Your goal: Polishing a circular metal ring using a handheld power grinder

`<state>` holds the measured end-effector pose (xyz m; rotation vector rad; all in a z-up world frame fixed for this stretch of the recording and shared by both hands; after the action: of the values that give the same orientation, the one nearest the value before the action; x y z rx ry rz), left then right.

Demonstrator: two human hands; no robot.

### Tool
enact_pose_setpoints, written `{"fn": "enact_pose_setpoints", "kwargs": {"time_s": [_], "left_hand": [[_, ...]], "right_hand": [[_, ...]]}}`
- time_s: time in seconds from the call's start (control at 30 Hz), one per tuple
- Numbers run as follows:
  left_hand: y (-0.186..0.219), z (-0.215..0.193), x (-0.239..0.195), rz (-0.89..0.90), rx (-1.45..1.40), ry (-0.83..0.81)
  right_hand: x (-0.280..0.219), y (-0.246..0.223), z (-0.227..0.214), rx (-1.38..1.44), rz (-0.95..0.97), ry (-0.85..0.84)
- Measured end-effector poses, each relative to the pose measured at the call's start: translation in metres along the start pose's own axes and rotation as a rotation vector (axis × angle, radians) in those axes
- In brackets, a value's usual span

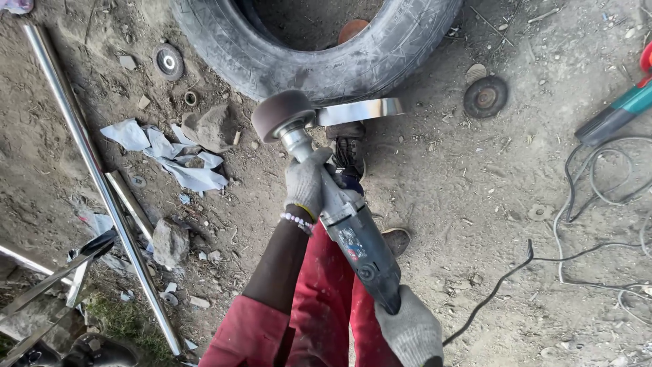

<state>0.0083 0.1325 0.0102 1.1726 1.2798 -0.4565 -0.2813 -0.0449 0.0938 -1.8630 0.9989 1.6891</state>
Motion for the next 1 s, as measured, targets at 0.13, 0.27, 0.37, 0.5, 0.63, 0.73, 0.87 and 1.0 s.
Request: {"fn": "enact_pose_setpoints", "kwargs": {"time_s": [0.13, 0.27, 0.37, 0.5, 0.63, 0.73, 0.87, 1.0], "left_hand": [[0.005, 0.008, 0.002, 0.024, 0.091, 0.02], [-0.003, 0.02, -0.022, 0.024, 0.149, -0.105], [-0.032, 0.047, -0.016, 0.119, 0.333, -0.074], [-0.056, 0.1, -0.035, 0.002, 0.154, -0.28], [-0.073, 0.146, -0.038, -0.012, 0.338, -0.286], [-0.086, 0.156, -0.035, -0.007, 0.373, -0.314], [-0.082, 0.137, -0.039, 0.016, 0.288, -0.289], [-0.064, 0.086, -0.034, 0.086, 0.177, -0.247]], "right_hand": [[-0.005, -0.014, -0.01, 0.007, -0.011, -0.043], [-0.003, 0.012, -0.003, 0.088, 0.067, -0.042], [-0.002, 0.033, -0.01, 0.11, 0.138, -0.051], [-0.028, 0.027, -0.041, 0.395, 0.249, -0.028], [-0.015, 0.043, -0.046, 0.473, 0.293, 0.02], [-0.012, 0.044, -0.048, 0.466, 0.297, 0.02], [-0.016, 0.042, -0.045, 0.458, 0.279, -0.002], [-0.003, 0.054, -0.015, 0.271, 0.179, 0.046]]}}
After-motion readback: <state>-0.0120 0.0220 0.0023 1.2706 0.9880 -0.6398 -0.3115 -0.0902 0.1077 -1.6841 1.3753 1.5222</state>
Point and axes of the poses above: each hand's wrist, its own x-axis towards the middle knuckle, its own z-axis out of the palm, y = z × x, the point moved 1 cm from there along x, towards the middle knuckle, and after that the axes turned 4 degrees about -y, right-handed, at the moved point
